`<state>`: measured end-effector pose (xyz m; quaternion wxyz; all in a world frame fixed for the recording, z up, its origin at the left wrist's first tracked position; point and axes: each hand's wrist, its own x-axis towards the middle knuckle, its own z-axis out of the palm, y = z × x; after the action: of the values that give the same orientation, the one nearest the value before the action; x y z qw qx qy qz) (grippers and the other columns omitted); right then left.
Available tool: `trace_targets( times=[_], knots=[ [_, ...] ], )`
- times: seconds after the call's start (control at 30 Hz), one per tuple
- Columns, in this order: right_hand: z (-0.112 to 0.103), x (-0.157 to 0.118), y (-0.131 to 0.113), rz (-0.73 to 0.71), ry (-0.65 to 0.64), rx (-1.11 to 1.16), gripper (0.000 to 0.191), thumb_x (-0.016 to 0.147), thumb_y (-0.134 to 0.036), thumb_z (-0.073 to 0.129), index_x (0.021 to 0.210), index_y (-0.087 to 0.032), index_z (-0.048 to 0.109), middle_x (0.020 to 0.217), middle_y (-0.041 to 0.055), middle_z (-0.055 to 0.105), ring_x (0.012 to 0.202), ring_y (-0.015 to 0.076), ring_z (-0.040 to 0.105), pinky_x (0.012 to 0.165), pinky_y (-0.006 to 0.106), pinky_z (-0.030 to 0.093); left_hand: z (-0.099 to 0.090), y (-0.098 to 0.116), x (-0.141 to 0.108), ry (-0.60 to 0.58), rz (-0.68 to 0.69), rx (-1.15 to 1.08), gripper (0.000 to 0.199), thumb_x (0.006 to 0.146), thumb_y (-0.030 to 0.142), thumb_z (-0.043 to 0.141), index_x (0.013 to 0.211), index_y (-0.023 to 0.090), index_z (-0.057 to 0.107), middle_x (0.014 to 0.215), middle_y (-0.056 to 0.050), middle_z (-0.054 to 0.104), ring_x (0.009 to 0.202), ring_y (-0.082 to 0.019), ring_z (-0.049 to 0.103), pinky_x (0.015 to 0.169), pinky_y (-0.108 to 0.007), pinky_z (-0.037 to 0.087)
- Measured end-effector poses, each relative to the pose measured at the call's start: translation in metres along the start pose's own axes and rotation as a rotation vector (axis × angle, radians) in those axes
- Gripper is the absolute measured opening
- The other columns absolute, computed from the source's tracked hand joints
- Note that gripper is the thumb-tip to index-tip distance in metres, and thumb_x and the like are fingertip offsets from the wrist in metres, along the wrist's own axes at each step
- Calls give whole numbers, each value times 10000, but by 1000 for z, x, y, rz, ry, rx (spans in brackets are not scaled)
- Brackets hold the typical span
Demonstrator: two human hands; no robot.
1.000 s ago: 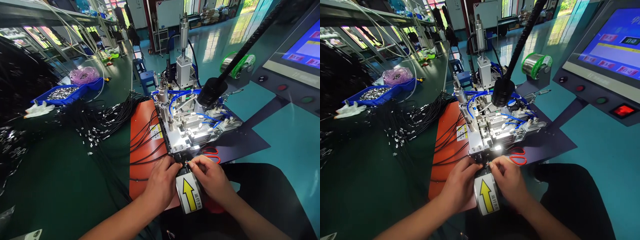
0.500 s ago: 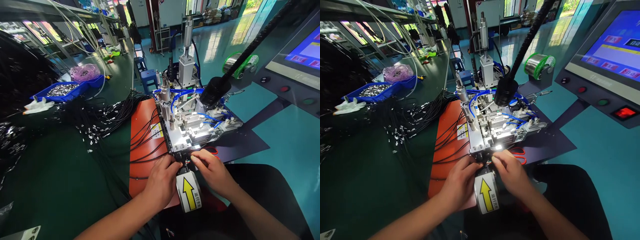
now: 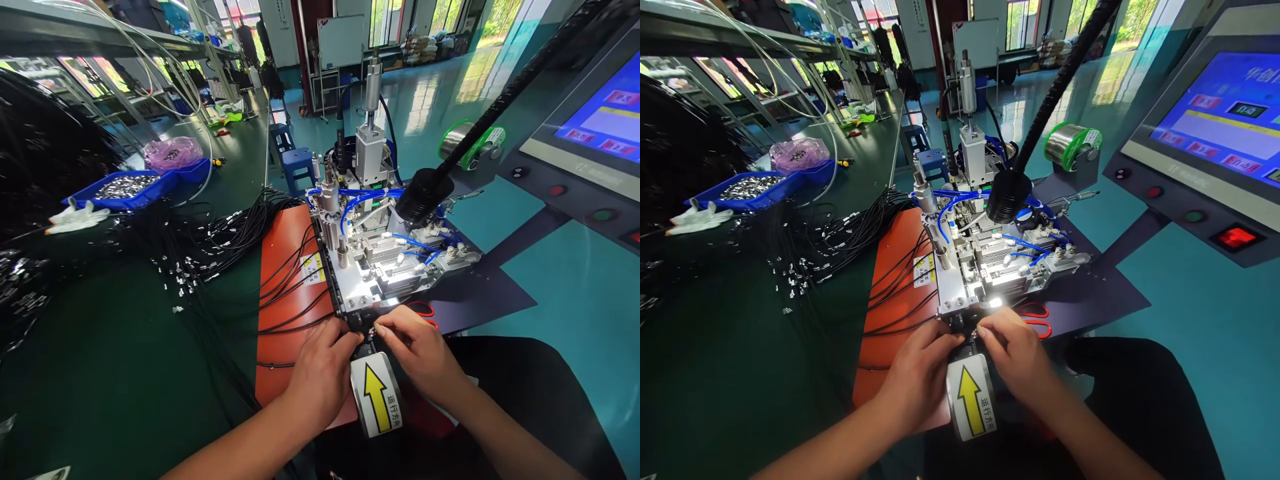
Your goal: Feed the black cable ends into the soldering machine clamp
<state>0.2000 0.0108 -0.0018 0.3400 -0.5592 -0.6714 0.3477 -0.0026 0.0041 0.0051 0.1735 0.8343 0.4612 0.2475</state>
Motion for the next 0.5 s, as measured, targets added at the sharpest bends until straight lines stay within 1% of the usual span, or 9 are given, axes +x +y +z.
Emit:
trace_targets(
  times=[0.1,0.23,0.37,0.43,0.5],
  knots=[
    [1,2,0,16,-8,-20,205,965,-266,515,857,-212,681,853,24,652,807,195,608,731,322,457,0,-1,0,6,3,34,233,932,85,515,1058,207,668,995,-73,616,892,-221,585,771,-355,518],
    [0,2,-3,36,-27,-35,217,967,-273,499,821,-201,642,812,16,631,757,183,590,695,314,438,-5,0,-1,-18,33,88,250,920,75,538,1098,203,660,992,-76,622,903,-233,566,783,-379,512],
    [3,4,0,81,-42,-21,219,961,-277,485,824,-200,637,785,11,630,725,180,584,669,309,438,-11,2,-1,-55,17,126,210,929,58,490,983,172,658,892,-67,613,839,-224,548,756,-377,505],
    [5,5,1,115,-49,-7,223,958,-290,485,829,-201,644,782,12,638,725,185,591,666,308,447,-13,4,-1,-53,18,145,202,941,76,478,960,169,657,894,-72,615,840,-227,546,764,-387,502],
    [5,3,-1,138,-17,-1,236,961,-308,484,824,-204,645,795,17,646,741,189,601,678,308,459,-14,5,0,-49,3,159,202,947,96,481,977,178,663,929,-79,619,857,-235,548,769,-397,501]
  ],
)
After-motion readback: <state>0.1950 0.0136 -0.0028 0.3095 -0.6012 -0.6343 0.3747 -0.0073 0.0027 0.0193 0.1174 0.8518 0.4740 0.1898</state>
